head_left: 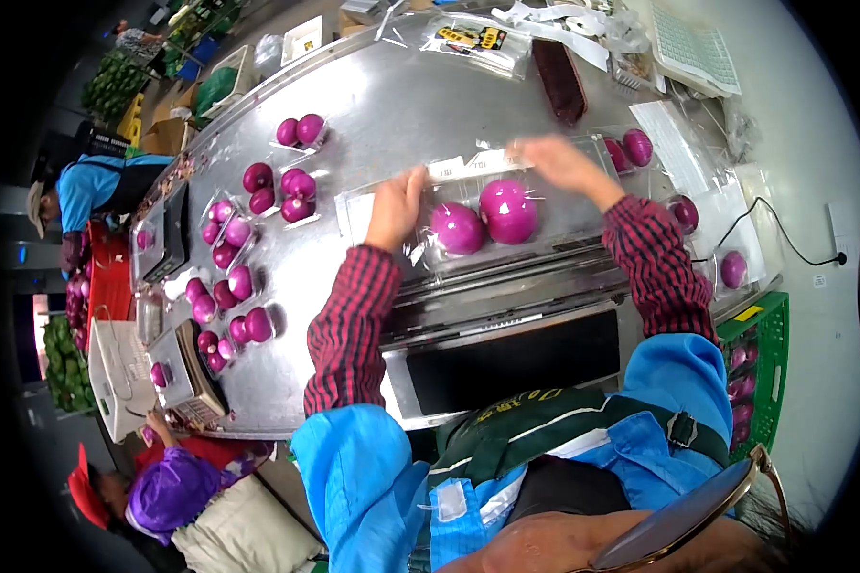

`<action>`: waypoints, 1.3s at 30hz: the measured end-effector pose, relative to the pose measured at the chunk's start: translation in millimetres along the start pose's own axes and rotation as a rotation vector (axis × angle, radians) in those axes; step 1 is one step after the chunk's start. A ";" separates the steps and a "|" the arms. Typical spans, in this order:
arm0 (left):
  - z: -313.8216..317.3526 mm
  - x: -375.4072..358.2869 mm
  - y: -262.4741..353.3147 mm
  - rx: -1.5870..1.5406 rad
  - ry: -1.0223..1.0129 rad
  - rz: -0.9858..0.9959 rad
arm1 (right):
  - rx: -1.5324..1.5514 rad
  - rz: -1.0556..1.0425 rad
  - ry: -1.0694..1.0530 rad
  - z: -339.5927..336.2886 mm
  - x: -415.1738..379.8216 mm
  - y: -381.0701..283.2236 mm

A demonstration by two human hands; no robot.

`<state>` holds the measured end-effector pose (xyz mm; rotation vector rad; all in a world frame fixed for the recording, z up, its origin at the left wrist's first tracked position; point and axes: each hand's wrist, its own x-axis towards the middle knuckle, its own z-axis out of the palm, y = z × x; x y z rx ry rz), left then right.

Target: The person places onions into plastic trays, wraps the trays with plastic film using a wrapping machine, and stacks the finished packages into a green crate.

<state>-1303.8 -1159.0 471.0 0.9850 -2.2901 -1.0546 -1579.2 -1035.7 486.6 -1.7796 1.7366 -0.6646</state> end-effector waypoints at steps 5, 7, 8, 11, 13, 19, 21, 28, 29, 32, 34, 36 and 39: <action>-6.9 -66.0 32.8 -0.808 -0.271 -0.263 | 0.658 0.225 -0.099 6.6 -65.7 -50.6; -12.8 -85.4 61.0 -0.850 -0.246 -0.307 | 0.800 0.256 -0.240 8.5 -84.1 -54.5; -15.6 -92.1 66.9 -0.813 -0.256 -0.307 | 0.799 0.285 -0.195 9.0 -91.6 -58.2; -21.6 -136.5 48.0 -0.723 -0.431 -0.467 | 0.694 0.178 -0.310 10.2 -120.8 -66.9; -19.2 -182.6 33.0 -0.751 -0.517 -0.463 | 0.630 0.159 -0.420 11.7 -153.0 -85.7; 18.6 -240.6 50.6 -0.977 -0.548 -0.799 | 0.910 0.630 -0.635 52.5 -220.3 -96.4; 34.1 -229.7 22.6 -0.989 -0.572 -0.856 | 1.074 0.592 -0.568 72.5 -220.5 -70.6; 37.2 -303.3 45.2 -1.269 -0.588 -0.984 | 1.115 0.807 -0.575 72.9 -278.2 -91.7; 32.0 -315.3 56.6 -1.282 -0.545 -0.908 | 1.118 0.815 -0.582 77.3 -292.3 -88.4; 23.6 -359.2 65.4 -0.725 -0.406 -0.937 | 1.088 0.695 -0.273 103.3 -323.5 -87.2; 39.0 -373.9 73.8 -0.872 -0.153 -0.965 | 0.828 0.856 0.082 114.1 -323.8 -94.6; 49.4 -384.6 74.7 -1.030 0.110 -0.846 | 0.835 0.880 0.284 119.8 -322.6 -104.0; 37.3 -385.3 83.5 -1.108 0.264 -0.954 | 0.513 0.723 0.640 104.5 -329.9 -110.0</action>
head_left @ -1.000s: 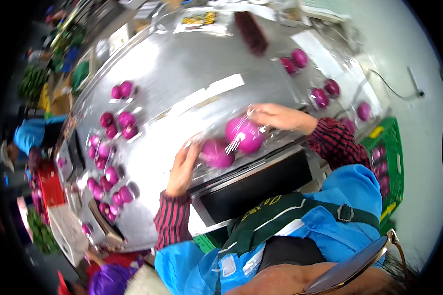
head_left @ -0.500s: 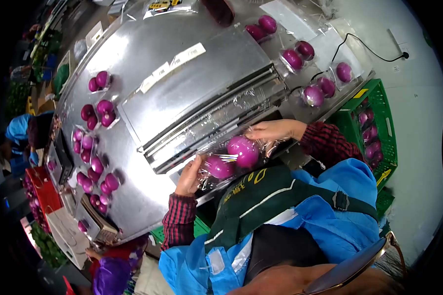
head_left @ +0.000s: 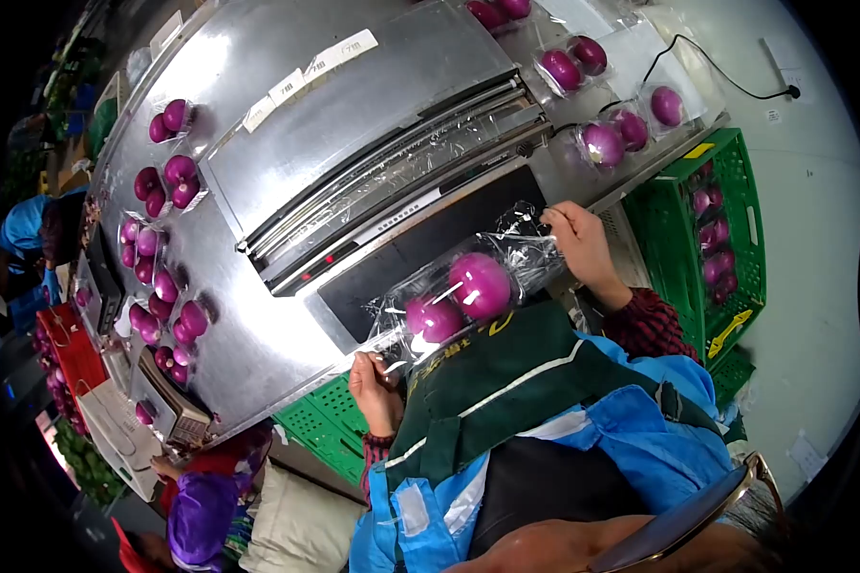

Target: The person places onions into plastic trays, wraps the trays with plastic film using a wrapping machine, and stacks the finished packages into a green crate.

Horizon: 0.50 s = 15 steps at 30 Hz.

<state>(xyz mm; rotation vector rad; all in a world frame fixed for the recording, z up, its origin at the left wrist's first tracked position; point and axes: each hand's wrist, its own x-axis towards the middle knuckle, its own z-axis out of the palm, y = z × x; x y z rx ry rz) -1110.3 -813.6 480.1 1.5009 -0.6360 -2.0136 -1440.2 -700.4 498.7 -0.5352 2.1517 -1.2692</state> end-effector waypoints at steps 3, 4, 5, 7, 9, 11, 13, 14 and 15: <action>-34.9 16.7 -35.9 0.116 -0.077 -0.227 | -0.065 0.076 -0.153 -10.4 -19.8 68.2; -46.0 27.2 -55.4 0.401 -0.147 -0.124 | -0.202 0.125 -0.317 -9.1 -23.5 86.1; -43.0 43.0 -69.0 0.683 -0.220 -0.011 | -0.282 0.112 -0.416 3.6 -28.7 120.4; -48.7 79.4 -114.2 0.649 -0.400 0.085 | -0.255 0.189 -0.576 42.1 -26.0 106.1; -54.5 115.7 -143.1 1.025 -0.686 0.491 | -0.136 0.186 -0.788 72.6 -26.0 99.1; -37.7 111.2 -139.4 0.968 -0.835 0.490 | 0.113 0.108 -0.923 82.0 -37.8 92.8; -17.5 99.4 -130.5 0.843 -0.921 0.379 | 0.292 0.110 -1.041 80.4 -43.0 80.8; -8.6 90.4 -125.0 0.775 -0.944 0.322 | 0.357 0.122 -1.092 78.7 -44.1 76.1; 1.5 79.8 -116.2 0.706 -0.961 0.267 | 0.412 0.137 -1.131 78.4 -44.0 71.4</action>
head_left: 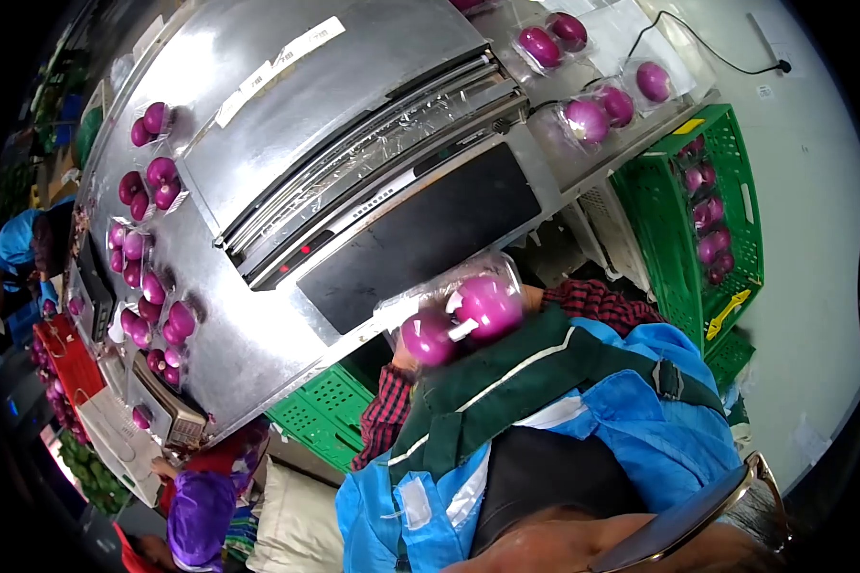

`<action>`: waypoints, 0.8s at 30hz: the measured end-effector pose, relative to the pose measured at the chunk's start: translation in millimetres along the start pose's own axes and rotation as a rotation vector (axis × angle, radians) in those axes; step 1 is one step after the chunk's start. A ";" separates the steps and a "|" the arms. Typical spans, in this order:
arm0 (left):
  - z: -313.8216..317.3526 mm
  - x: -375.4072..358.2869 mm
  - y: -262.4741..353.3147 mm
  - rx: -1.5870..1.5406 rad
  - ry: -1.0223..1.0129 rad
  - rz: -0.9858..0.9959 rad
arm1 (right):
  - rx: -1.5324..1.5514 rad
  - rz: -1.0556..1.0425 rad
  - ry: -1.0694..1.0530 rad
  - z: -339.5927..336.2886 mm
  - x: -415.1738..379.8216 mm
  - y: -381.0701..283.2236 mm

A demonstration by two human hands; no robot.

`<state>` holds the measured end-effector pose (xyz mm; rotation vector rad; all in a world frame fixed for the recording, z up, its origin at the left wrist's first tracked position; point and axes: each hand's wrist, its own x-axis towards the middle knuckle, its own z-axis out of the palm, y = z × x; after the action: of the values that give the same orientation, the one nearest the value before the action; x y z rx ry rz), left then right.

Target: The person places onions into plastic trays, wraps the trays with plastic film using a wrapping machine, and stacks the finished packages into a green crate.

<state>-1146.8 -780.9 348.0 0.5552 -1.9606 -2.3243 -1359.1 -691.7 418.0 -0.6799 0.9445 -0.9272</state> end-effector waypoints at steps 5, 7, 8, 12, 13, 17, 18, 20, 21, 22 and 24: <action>8.9 -1.5 115.2 -0.335 0.283 -0.194 | 0.211 -0.036 -0.140 2.8 -0.9 -17.1; 16.2 -9.2 178.2 -0.729 0.304 -0.210 | 0.282 -0.068 -0.156 5.4 -1.5 -25.8; 23.1 -16.1 183.4 -0.719 0.214 -0.060 | 0.324 -0.085 -0.144 5.9 1.0 -29.2; 37.0 -15.3 145.1 -0.508 0.364 -0.149 | 0.925 -0.216 -0.164 4.6 -7.7 -58.3; 37.4 -8.1 146.5 -0.605 0.399 -0.183 | 1.211 -0.278 -0.321 -0.8 -15.1 -72.3; 40.0 46.5 173.6 -0.680 0.422 -0.189 | 0.582 -0.372 0.305 -31.3 -68.7 -88.8; 47.3 70.1 184.0 -0.624 0.416 -0.153 | 0.430 -0.276 0.570 -32.9 -77.7 -88.8; 56.3 119.7 173.4 -0.604 0.236 -0.040 | 0.556 -0.470 0.701 -70.0 -93.3 -93.1; 66.6 143.8 184.2 -0.625 0.148 -0.051 | 0.572 -0.464 0.750 -97.6 -105.0 -102.6; 79.5 164.9 196.6 -0.590 0.088 0.004 | 0.590 -0.458 0.801 -128.0 -119.5 -113.2; 95.6 189.6 214.2 -0.412 0.022 0.031 | 0.437 -0.436 0.945 -185.4 -155.7 -140.0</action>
<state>-1393.4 -782.8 521.5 0.5059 -1.4030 -2.5813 -1617.2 -634.1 508.9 -0.0222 1.3655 -1.8572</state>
